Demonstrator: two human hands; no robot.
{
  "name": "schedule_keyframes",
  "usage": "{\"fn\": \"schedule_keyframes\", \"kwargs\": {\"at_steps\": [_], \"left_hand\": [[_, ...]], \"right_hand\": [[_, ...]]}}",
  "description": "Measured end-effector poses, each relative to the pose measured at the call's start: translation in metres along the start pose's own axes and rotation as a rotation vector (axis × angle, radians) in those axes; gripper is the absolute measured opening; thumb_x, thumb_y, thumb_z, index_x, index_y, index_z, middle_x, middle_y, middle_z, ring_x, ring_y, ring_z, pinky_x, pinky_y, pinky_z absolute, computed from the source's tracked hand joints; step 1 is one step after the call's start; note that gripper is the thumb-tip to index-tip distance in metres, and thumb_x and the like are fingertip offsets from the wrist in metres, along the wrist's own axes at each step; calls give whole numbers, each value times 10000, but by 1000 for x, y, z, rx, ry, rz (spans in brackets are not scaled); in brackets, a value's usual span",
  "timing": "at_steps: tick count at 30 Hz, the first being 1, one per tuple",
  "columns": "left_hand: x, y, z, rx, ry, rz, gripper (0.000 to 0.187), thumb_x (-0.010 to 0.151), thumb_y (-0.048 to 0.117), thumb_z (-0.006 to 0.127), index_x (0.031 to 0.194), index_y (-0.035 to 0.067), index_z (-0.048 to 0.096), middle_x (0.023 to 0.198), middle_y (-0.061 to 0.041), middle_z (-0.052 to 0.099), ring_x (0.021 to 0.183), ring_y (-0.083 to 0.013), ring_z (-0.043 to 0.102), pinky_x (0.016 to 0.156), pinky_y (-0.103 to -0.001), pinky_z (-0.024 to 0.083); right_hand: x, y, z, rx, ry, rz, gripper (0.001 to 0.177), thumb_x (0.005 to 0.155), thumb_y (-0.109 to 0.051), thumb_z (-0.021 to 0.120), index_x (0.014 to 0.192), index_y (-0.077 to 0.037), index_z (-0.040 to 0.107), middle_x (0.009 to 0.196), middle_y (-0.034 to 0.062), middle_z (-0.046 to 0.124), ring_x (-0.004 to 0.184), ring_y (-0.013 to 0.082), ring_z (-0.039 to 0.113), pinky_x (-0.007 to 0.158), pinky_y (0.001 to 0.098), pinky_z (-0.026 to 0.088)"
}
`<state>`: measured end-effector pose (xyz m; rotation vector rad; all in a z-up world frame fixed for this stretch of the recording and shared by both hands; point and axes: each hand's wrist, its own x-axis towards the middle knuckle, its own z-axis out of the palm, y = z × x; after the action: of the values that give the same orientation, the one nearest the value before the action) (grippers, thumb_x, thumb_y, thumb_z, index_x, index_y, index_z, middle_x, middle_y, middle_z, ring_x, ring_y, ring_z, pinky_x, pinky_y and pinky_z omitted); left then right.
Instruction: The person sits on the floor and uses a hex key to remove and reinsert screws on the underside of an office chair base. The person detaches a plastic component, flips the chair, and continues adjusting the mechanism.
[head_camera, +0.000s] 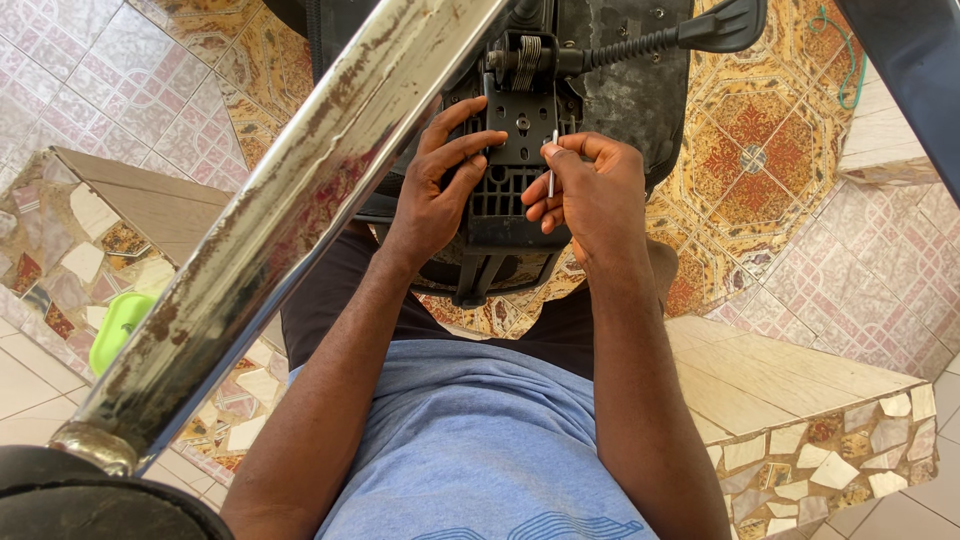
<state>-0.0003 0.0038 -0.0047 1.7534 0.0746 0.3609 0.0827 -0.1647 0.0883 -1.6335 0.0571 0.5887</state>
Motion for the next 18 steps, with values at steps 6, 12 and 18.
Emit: {"fn": "schedule_keyframes", "kwargs": {"at_steps": [6, 12, 18], "left_hand": [[0, -1, 0, -5, 3, 16, 265, 1096, 104, 579, 1307, 129, 737, 1632, -81, 447, 1570, -267, 380, 1283, -453, 431], [-2, 0, 0, 16, -4, 10, 268, 1092, 110, 580, 1308, 131, 738, 1631, -82, 451, 1567, -268, 381, 1281, -458, 424], [-2, -1, 0, 6, 0, 7, 264, 1097, 109, 577, 1305, 132, 738, 1632, -84, 446, 1569, -272, 377, 1277, -459, 432]], "right_hand": [[0, -10, -8, -148, 75, 90, 187, 994, -109, 624, 1080, 13, 736, 566, 62, 611, 388, 92, 540, 326, 219, 390], [-1, -8, -20, -208, -60, 30, 191, 1029, -116, 615, 1072, 8, 754, 603, -14, 582, 451, 38, 506, 381, 192, 409], [6, -13, -29, -341, -122, -32, 204, 1061, -131, 589, 1041, -3, 748, 615, -12, 575, 489, 39, 502, 433, 203, 431]]}}
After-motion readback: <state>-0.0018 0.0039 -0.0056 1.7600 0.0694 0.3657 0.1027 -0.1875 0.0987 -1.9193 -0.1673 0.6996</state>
